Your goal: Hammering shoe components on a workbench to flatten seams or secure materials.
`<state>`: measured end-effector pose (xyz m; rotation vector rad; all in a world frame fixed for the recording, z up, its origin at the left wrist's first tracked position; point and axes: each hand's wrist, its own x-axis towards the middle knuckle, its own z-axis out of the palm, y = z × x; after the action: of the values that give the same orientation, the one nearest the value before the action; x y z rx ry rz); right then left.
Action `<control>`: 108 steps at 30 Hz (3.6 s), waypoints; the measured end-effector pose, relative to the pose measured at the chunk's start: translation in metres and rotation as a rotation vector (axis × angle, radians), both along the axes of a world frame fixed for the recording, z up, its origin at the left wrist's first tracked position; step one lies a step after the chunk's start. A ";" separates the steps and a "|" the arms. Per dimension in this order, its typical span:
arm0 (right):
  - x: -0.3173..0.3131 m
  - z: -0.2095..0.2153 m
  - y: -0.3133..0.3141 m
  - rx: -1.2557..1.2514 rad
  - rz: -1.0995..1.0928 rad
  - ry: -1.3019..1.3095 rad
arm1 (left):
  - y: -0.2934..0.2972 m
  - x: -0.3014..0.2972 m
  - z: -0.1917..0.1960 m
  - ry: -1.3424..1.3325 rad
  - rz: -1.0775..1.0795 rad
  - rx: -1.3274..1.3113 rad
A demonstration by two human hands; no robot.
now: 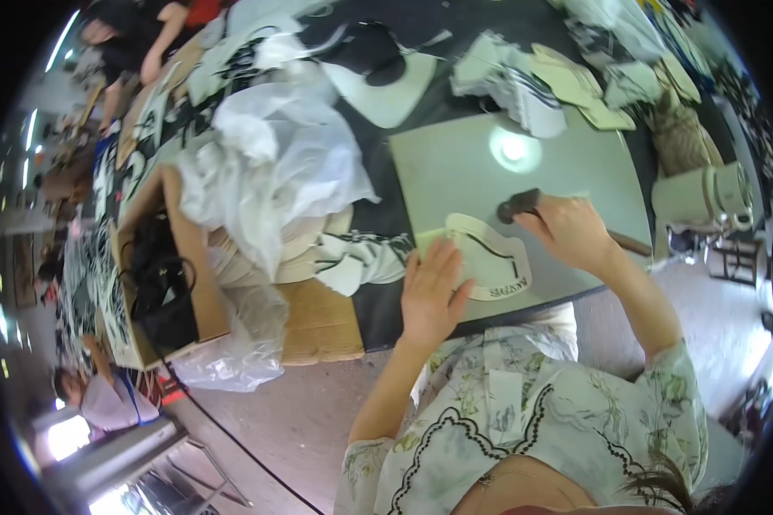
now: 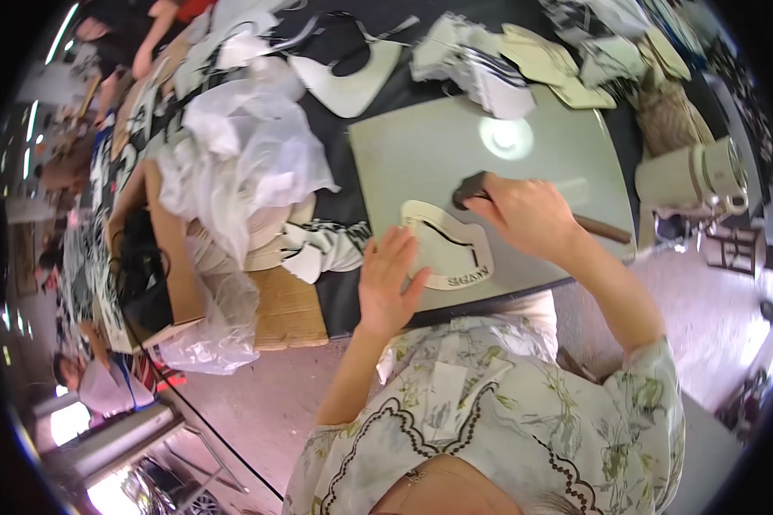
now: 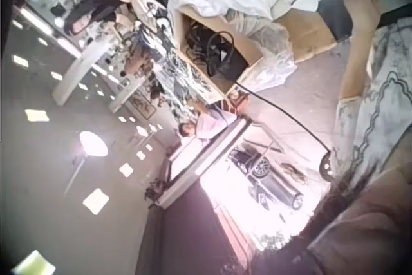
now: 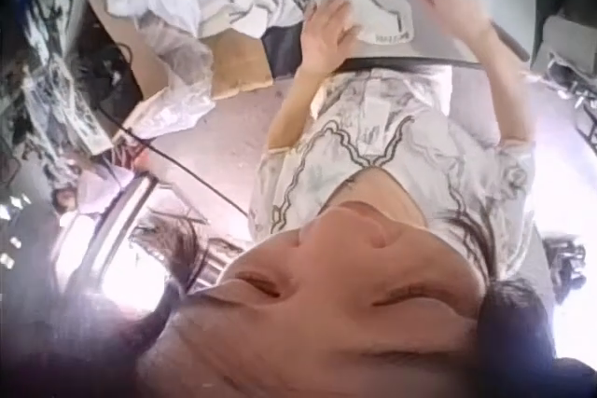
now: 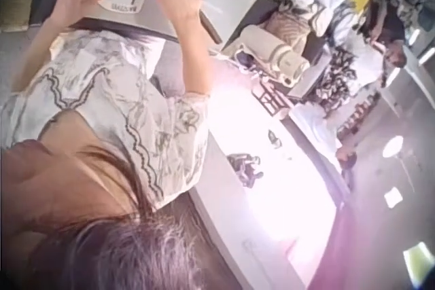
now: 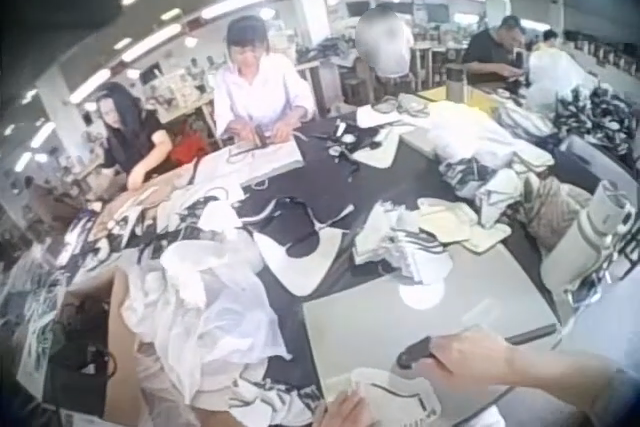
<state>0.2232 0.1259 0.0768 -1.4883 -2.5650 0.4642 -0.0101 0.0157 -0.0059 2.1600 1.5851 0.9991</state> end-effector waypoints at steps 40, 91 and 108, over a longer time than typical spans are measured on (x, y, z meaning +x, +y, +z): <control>0.009 -0.002 -0.045 -0.200 0.124 -0.170 | -0.005 0.006 0.003 0.103 0.020 0.011; -0.015 -0.024 -0.041 -0.735 -0.395 0.773 | -0.023 -0.082 -0.014 -0.363 1.032 0.106; 0.021 -0.030 -0.039 -0.580 -0.442 0.798 | 0.212 0.091 0.054 0.042 -0.253 0.384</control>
<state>0.2445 0.0872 0.0469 -1.5127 -1.4952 1.4505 0.0812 0.2275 0.0482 2.5664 1.1669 1.2612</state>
